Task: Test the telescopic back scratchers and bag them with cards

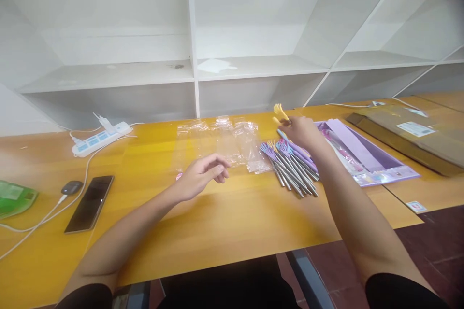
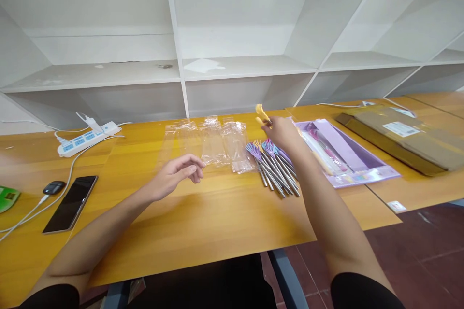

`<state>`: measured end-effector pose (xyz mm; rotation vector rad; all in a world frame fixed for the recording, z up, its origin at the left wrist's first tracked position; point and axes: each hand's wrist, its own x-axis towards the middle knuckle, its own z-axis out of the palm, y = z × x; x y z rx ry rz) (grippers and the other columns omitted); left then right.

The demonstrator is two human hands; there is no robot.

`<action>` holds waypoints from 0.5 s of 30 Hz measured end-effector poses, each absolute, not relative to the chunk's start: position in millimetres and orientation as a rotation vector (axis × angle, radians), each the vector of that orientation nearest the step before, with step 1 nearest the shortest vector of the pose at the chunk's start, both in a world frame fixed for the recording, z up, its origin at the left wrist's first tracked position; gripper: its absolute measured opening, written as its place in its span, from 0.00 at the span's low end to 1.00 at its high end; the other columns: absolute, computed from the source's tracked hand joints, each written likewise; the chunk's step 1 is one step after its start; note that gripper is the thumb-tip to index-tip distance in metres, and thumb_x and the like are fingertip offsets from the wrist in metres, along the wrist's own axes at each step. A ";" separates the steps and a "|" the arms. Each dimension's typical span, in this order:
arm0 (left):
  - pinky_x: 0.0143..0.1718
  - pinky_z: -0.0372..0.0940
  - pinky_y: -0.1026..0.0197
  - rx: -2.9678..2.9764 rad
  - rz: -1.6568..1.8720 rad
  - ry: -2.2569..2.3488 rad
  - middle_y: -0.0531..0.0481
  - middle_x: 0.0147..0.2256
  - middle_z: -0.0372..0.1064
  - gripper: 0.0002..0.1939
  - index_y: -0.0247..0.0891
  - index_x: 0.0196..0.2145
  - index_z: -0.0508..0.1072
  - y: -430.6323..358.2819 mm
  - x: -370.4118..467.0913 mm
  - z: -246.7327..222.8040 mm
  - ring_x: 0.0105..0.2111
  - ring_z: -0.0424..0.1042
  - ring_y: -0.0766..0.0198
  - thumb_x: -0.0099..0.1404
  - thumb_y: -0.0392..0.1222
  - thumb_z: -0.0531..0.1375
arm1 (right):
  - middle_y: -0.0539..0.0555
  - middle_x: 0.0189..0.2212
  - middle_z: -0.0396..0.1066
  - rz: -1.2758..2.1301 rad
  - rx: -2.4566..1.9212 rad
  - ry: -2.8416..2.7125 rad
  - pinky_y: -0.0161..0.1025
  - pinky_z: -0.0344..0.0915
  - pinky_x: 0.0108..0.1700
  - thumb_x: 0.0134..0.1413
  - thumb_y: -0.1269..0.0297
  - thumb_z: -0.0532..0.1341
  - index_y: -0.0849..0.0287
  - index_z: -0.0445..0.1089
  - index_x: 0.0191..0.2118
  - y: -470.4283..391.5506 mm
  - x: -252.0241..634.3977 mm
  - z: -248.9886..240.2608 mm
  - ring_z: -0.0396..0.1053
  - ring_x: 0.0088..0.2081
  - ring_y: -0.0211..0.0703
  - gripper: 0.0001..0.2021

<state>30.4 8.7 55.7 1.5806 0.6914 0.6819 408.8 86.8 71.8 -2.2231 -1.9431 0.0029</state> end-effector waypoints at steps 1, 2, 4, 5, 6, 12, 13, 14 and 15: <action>0.48 0.71 0.53 1.570 0.722 0.704 0.44 0.44 0.77 0.17 0.38 0.49 0.75 10.1 30.8 55.6 0.41 0.77 0.59 0.76 0.55 0.61 | 0.64 0.51 0.80 0.064 -2.146 -1.950 0.42 0.69 0.47 0.74 0.57 0.56 0.60 0.73 0.63 80.3 391.8 82.6 0.78 0.46 0.49 0.21; 0.48 0.71 0.54 1.565 0.756 0.732 0.43 0.45 0.77 0.17 0.39 0.50 0.74 11.2 31.4 55.8 0.43 0.76 0.59 0.75 0.55 0.63 | 0.58 0.53 0.80 0.163 -2.017 -1.964 0.39 0.70 0.45 0.73 0.53 0.58 0.52 0.70 0.67 72.6 372.9 92.8 0.78 0.44 0.45 0.22; 0.50 0.71 0.54 1.568 0.804 0.802 0.42 0.50 0.76 0.19 0.40 0.54 0.73 12.1 33.1 57.5 0.47 0.76 0.56 0.74 0.55 0.65 | 0.55 0.50 0.81 0.572 -1.568 -1.869 0.40 0.71 0.41 0.66 0.50 0.66 0.50 0.72 0.66 55.3 331.9 110.1 0.77 0.40 0.44 0.25; 0.51 0.71 0.53 1.571 0.823 0.828 0.41 0.53 0.76 0.21 0.40 0.56 0.72 12.1 34.0 58.6 0.50 0.76 0.55 0.73 0.55 0.66 | 0.54 0.47 0.81 0.696 -1.417 -1.855 0.41 0.70 0.39 0.63 0.50 0.69 0.49 0.74 0.64 46.7 311.5 116.7 0.75 0.36 0.42 0.26; 0.53 0.71 0.53 1.568 0.841 0.838 0.41 0.54 0.75 0.23 0.41 0.58 0.71 12.0 34.9 59.9 0.53 0.75 0.53 0.72 0.54 0.67 | 0.53 0.45 0.82 0.788 -1.294 -1.854 0.41 0.69 0.37 0.62 0.50 0.70 0.49 0.75 0.62 38.9 292.2 121.7 0.72 0.33 0.41 0.26; 0.45 0.70 0.54 1.452 0.978 0.752 0.46 0.41 0.75 0.21 0.38 0.47 0.73 14.5 35.7 58.7 0.42 0.76 0.57 0.72 0.59 0.66 | 0.50 0.43 0.79 0.993 -0.966 -1.935 0.39 0.62 0.30 0.63 0.53 0.69 0.48 0.76 0.58 26.7 222.1 125.1 0.62 0.27 0.35 0.20; 0.41 0.69 0.57 1.422 0.986 0.730 0.49 0.35 0.72 0.21 0.37 0.43 0.73 15.5 35.0 56.6 0.36 0.73 0.60 0.73 0.60 0.65 | 0.50 0.43 0.79 0.962 -0.953 -1.881 0.39 0.62 0.31 0.63 0.52 0.69 0.48 0.76 0.56 29.8 219.0 124.7 0.63 0.28 0.35 0.18; 0.36 0.66 0.59 1.394 0.983 0.706 0.52 0.30 0.66 0.22 0.38 0.41 0.72 16.6 34.1 54.3 0.30 0.69 0.64 0.73 0.61 0.64 | 0.50 0.41 0.77 0.922 -0.935 -1.786 0.39 0.61 0.31 0.63 0.50 0.69 0.50 0.77 0.51 33.4 218.2 125.0 0.62 0.28 0.36 0.16; 0.31 0.60 0.61 1.374 0.971 0.687 0.56 0.26 0.60 0.22 0.38 0.40 0.71 17.5 33.3 52.0 0.26 0.62 0.68 0.74 0.61 0.64 | 0.50 0.36 0.74 0.888 -0.901 -1.664 0.39 0.58 0.30 0.63 0.47 0.68 0.51 0.76 0.45 36.7 219.3 126.5 0.59 0.27 0.36 0.15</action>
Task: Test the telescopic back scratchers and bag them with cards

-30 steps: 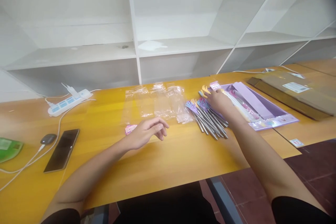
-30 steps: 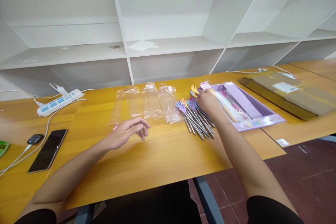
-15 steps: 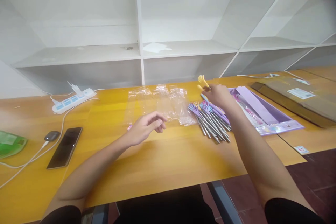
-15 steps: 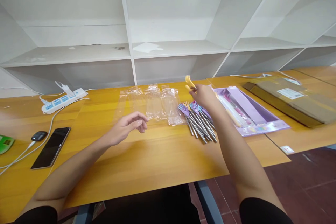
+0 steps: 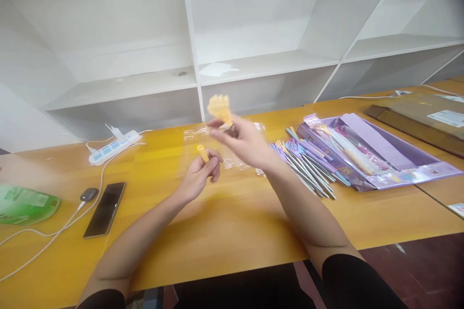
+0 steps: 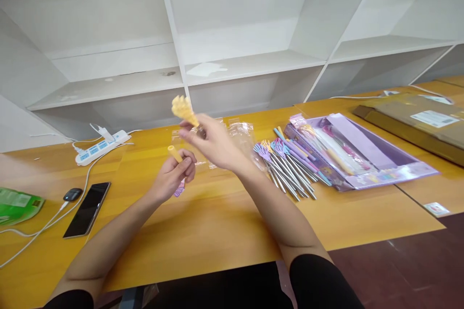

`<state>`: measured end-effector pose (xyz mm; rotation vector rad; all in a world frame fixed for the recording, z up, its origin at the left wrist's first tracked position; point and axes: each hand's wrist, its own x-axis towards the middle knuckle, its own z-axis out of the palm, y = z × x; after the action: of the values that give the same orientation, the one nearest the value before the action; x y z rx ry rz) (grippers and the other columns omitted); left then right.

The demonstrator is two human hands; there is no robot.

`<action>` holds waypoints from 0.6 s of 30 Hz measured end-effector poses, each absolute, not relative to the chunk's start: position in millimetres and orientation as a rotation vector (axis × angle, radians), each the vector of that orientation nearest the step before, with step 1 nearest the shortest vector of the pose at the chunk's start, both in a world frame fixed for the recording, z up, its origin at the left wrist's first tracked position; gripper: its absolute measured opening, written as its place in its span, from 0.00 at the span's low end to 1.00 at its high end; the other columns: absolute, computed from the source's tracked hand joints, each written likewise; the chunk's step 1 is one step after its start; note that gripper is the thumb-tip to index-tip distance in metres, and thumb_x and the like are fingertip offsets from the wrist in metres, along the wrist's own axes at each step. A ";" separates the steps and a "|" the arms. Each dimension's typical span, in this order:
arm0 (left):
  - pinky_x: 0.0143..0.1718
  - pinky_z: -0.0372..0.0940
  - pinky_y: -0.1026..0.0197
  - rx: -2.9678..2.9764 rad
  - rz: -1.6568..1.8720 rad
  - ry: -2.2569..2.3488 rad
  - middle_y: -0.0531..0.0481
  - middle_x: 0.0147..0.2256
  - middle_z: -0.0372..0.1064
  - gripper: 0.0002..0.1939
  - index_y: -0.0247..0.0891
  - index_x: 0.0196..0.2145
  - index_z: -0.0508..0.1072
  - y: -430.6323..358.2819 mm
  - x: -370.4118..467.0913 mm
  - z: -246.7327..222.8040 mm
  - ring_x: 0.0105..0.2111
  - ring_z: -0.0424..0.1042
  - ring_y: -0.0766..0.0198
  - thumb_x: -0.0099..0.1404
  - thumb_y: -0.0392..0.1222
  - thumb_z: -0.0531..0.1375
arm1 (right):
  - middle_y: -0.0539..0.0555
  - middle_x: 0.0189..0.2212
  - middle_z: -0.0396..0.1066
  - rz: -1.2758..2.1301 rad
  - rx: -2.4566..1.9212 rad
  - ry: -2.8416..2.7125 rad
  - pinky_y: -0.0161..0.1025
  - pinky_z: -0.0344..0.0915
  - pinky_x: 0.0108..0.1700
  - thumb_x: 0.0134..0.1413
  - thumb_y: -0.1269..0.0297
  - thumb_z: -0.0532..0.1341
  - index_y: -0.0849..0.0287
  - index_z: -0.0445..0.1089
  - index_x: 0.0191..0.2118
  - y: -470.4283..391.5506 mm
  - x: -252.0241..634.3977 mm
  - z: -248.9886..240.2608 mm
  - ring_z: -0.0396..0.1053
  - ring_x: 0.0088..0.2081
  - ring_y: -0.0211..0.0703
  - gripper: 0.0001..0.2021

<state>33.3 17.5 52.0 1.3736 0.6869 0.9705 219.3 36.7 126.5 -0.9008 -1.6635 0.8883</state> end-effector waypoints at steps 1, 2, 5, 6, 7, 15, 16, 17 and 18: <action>0.28 0.55 0.63 1.366 0.945 0.682 0.59 0.25 0.55 0.21 0.38 0.41 0.70 18.1 32.5 50.0 0.23 0.56 0.70 0.74 0.61 0.64 | 0.49 0.31 0.69 0.872 -0.849 -1.532 0.40 0.55 0.29 0.63 0.43 0.67 0.52 0.73 0.38 39.2 222.2 129.1 0.56 0.25 0.36 0.17; 0.27 0.51 0.63 1.375 0.916 0.695 0.60 0.25 0.51 0.21 0.39 0.41 0.70 18.4 31.9 48.4 0.22 0.52 0.70 0.74 0.61 0.63 | 0.47 0.26 0.61 0.871 -0.789 -1.412 0.40 0.51 0.27 0.64 0.39 0.65 0.52 0.68 0.32 40.5 226.5 132.8 0.52 0.24 0.36 0.22; 0.27 0.48 0.63 1.505 0.824 0.843 0.59 0.25 0.50 0.22 0.39 0.42 0.71 17.4 30.8 46.6 0.24 0.49 0.69 0.75 0.63 0.61 | 0.45 0.21 0.43 0.861 -0.651 -1.252 0.42 0.43 0.24 0.66 0.30 0.57 0.51 0.52 0.24 34.6 243.6 147.8 0.39 0.22 0.37 0.32; 0.28 0.50 0.63 1.566 0.799 0.903 0.58 0.26 0.51 0.22 0.39 0.42 0.72 16.5 30.7 46.8 0.25 0.50 0.69 0.75 0.63 0.60 | 0.45 0.21 0.41 0.845 -0.636 -1.255 0.43 0.42 0.23 0.66 0.28 0.55 0.51 0.51 0.24 29.9 249.3 152.8 0.37 0.22 0.38 0.32; 0.29 0.51 0.62 1.623 0.771 0.949 0.58 0.27 0.53 0.21 0.40 0.43 0.72 15.4 30.7 47.1 0.26 0.52 0.68 0.75 0.62 0.60 | 0.45 0.21 0.38 0.831 -0.626 -1.265 0.43 0.40 0.23 0.66 0.28 0.53 0.50 0.52 0.24 24.5 254.4 157.0 0.35 0.22 0.39 0.32; 0.33 0.55 0.61 1.715 0.579 0.952 0.56 0.33 0.58 0.09 0.46 0.52 0.69 3.3 33.6 50.8 0.29 0.55 0.66 0.75 0.45 0.59 | 0.45 0.19 0.32 0.884 -0.531 -1.230 0.44 0.35 0.23 0.70 0.35 0.54 0.49 0.59 0.23 2.3 262.1 162.6 0.29 0.21 0.39 0.29; 0.33 0.55 0.61 1.712 0.576 0.939 0.56 0.33 0.58 0.09 0.46 0.52 0.69 1.7 34.3 51.5 0.29 0.56 0.66 0.75 0.44 0.59 | 0.45 0.19 0.32 0.899 -0.519 -1.226 0.44 0.35 0.22 0.70 0.36 0.54 0.49 0.59 0.23 3.5 260.8 162.0 0.29 0.21 0.39 0.29; 0.34 0.56 0.61 1.708 0.578 0.925 0.56 0.34 0.58 0.09 0.46 0.52 0.68 0.1 34.9 52.2 0.30 0.56 0.66 0.75 0.43 0.59 | 0.45 0.19 0.32 0.915 -0.505 -1.221 0.44 0.35 0.22 0.70 0.36 0.55 0.49 0.59 0.23 5.1 259.6 161.4 0.29 0.21 0.39 0.29; 0.34 0.56 0.61 1.703 0.585 0.908 0.56 0.34 0.58 0.09 0.46 0.52 0.68 -1.5 35.4 53.0 0.30 0.56 0.66 0.75 0.43 0.59 | 0.45 0.19 0.32 0.933 -0.489 -1.213 0.44 0.35 0.22 0.70 0.36 0.55 0.49 0.58 0.22 6.9 258.4 160.8 0.29 0.21 0.39 0.29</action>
<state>35.4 -1.5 53.0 1.7031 0.9084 0.5853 258.4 6.9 160.8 -0.4889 -1.2134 0.9327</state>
